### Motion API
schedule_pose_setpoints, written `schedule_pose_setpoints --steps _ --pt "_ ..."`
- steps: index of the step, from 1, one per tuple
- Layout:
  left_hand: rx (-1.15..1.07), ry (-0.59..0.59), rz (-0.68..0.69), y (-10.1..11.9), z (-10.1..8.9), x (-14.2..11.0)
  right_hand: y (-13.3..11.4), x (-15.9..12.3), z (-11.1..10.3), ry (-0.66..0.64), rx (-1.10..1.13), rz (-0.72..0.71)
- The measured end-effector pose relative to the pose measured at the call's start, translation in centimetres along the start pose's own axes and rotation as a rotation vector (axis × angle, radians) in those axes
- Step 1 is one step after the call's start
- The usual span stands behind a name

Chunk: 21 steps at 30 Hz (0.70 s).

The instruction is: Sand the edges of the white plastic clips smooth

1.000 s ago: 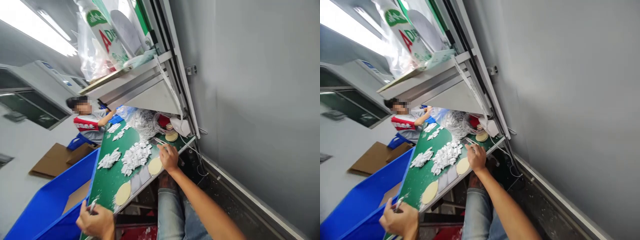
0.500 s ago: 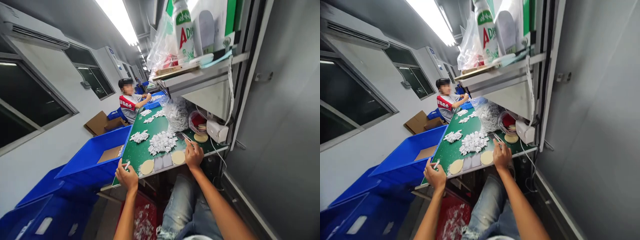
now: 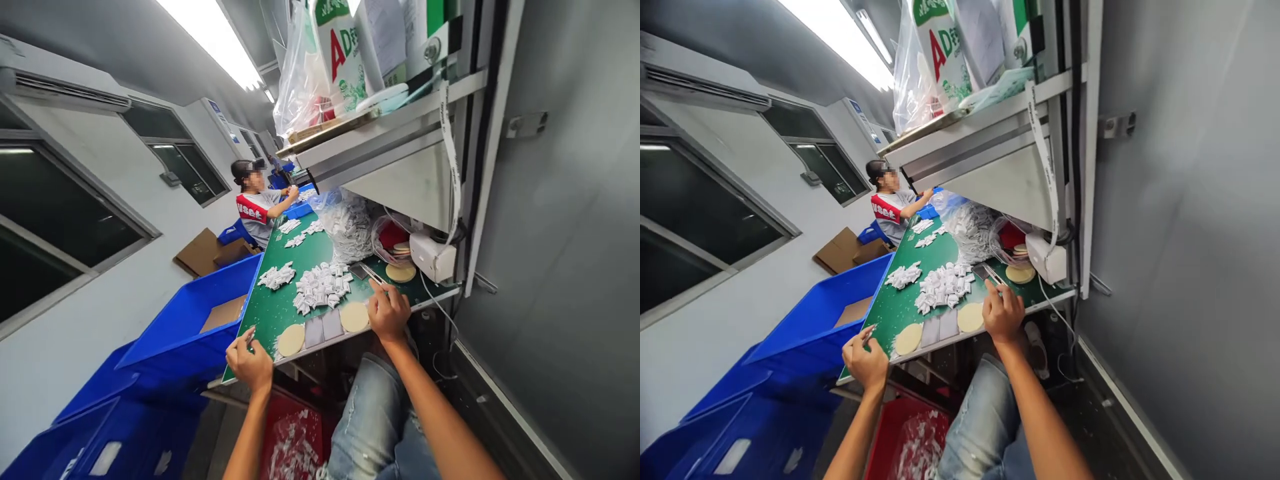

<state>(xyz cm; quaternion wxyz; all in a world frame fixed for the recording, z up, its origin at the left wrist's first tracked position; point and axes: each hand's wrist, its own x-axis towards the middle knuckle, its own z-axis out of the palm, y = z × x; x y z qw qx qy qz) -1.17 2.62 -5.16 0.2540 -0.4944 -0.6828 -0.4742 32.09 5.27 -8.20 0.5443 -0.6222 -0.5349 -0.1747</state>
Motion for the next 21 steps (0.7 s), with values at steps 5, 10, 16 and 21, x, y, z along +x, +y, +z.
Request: schedule_pose_setpoints --steps 5,10,16,21 --pt "-0.059 0.032 -0.066 0.3 -0.2 -0.2 -0.1 0.6 -0.8 0.063 0.028 -0.043" --pt "-0.067 0.02 -0.137 -0.1 -0.3 -0.7 0.1 0.4 -1.2 0.045 0.042 -0.017" --pt "-0.126 -0.074 -0.112 0.0 -0.4 -0.7 -1.0 2.6 -3.6 -0.184 0.068 -0.077" --pt "-0.151 -0.153 -0.118 0.2 -1.6 -0.6 -3.6 5.3 -5.5 -0.665 0.15 -0.366"
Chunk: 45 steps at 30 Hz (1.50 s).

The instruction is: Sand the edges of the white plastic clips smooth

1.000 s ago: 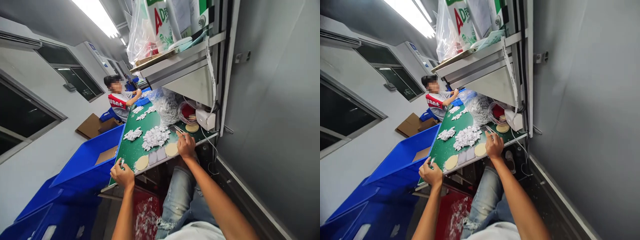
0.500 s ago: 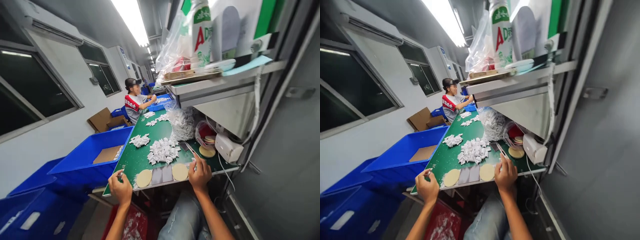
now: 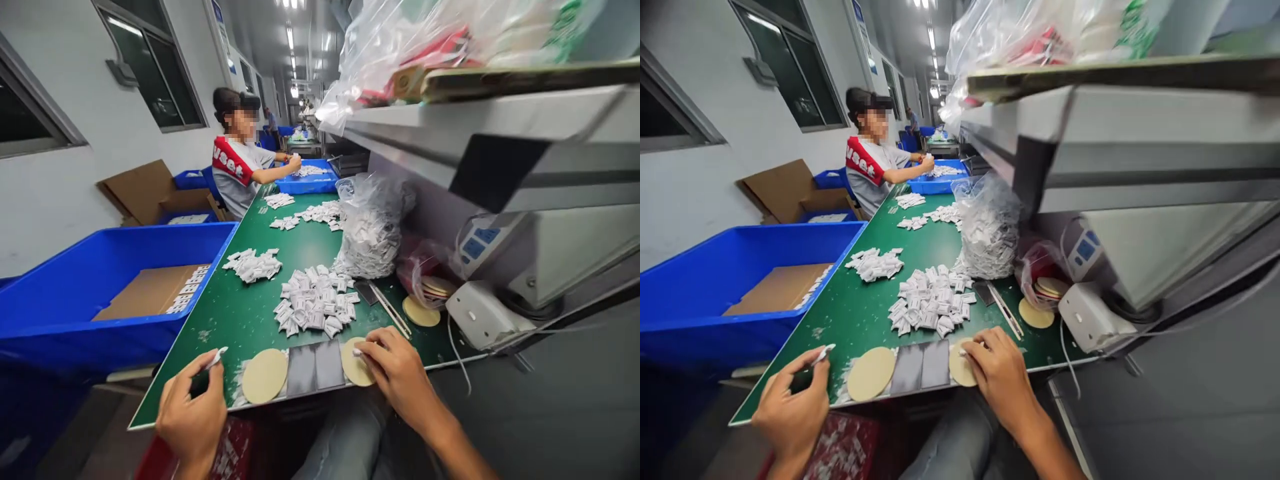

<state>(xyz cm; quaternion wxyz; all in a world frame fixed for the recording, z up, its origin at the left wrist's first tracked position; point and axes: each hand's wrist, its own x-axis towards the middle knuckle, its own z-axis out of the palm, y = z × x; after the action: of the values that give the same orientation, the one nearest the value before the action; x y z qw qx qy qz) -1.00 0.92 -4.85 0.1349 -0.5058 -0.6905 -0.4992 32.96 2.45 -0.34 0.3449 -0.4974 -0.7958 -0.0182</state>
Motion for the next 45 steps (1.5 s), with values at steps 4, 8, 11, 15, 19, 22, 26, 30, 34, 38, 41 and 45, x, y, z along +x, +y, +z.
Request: schedule_pose_setpoints --steps 4,8,11,15,19,22,26,30,34,38,41,45 --pt "-0.195 -0.354 0.149 1.1 -1.3 0.6 -0.4 0.1 0.4 -0.134 -0.038 -0.082" --pt "-0.153 -0.746 0.257 2.4 -1.6 1.8 -0.4 0.0 1.1 -0.187 -0.145 -0.125" --pt "-0.102 -0.812 0.33 2.9 -1.4 1.8 -0.7 0.2 1.1 -0.195 -0.169 -0.157" --pt "-0.073 -0.706 0.315 2.7 -2.3 1.1 -1.2 -0.5 0.4 -0.177 -0.228 -0.141" --pt "-0.313 -0.893 0.367 2.7 -4.1 1.0 -2.5 -1.8 -0.5 -0.231 -0.011 -0.164" --pt "-0.408 -0.792 0.323 4.9 -3.0 1.1 -3.7 -0.4 0.4 -0.197 0.075 -0.177" --pt "-0.214 -0.767 0.326 8.6 -0.2 1.0 -5.0 2.4 2.1 -0.146 0.03 -0.18" --pt "-0.405 -0.987 0.331 7.6 -1.8 0.5 -4.9 0.4 0.6 -0.252 0.19 -0.207" --pt "-0.527 -0.662 -0.102 5.3 -3.2 0.2 -2.9 -1.2 -0.9 -0.09 0.335 0.189" --pt "-0.471 -0.582 -0.213 4.7 -1.2 0.0 -1.6 0.0 0.6 0.013 0.402 0.41" --pt "-0.247 -0.62 0.04 4.0 -0.5 -0.3 -1.2 -0.3 1.6 -0.018 0.219 0.271" --pt "-0.136 -0.585 0.181 3.2 -1.0 -0.5 -0.3 -0.9 1.1 -0.124 -0.135 -0.063"
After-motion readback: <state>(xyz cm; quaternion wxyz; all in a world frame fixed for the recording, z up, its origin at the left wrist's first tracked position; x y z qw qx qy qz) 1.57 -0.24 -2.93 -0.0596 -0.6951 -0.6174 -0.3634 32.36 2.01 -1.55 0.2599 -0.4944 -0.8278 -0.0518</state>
